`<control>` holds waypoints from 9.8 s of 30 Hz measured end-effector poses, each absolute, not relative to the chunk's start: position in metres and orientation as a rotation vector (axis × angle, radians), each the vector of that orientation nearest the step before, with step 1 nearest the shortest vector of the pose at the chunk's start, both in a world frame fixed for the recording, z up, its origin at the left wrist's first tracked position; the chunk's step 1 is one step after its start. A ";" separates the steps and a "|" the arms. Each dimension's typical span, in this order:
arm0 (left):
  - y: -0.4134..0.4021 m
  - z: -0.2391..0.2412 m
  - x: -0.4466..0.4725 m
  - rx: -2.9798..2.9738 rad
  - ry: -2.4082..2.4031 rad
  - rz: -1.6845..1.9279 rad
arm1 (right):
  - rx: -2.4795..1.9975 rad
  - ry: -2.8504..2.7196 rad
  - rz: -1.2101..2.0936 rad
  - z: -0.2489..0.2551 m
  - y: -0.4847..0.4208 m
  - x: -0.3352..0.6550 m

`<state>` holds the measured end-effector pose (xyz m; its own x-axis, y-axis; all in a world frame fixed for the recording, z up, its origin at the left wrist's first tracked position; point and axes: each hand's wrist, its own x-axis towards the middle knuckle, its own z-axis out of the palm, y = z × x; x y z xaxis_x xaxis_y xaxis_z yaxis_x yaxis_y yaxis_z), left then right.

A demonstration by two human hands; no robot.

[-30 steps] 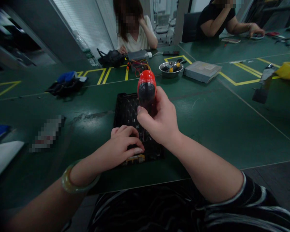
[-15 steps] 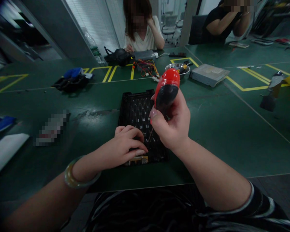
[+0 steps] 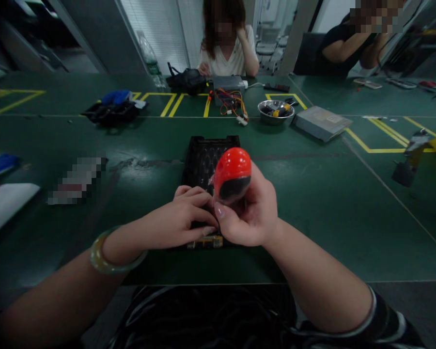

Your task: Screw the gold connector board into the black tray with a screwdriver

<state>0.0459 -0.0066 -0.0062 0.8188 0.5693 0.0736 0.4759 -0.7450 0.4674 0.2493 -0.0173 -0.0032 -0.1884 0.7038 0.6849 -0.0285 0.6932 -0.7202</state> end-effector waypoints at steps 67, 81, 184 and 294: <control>-0.002 -0.011 0.044 2.592 0.846 0.336 | -1.079 -1.512 0.204 -0.030 0.038 0.265; 0.003 -0.013 0.043 2.244 1.184 0.547 | -0.757 -1.134 0.629 -0.010 0.030 0.255; -0.009 -0.017 0.069 2.241 1.026 0.145 | -0.578 -1.489 0.606 -0.019 -0.009 0.250; -0.015 -0.014 0.059 2.314 0.871 0.387 | -0.683 -0.890 0.390 0.013 0.022 0.260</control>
<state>0.0589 -0.0148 -0.0137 0.7385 0.6724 0.0502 0.4881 -0.5844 0.6483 0.2601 0.0222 0.0126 0.5808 0.5746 0.5766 -0.0352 0.7254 -0.6874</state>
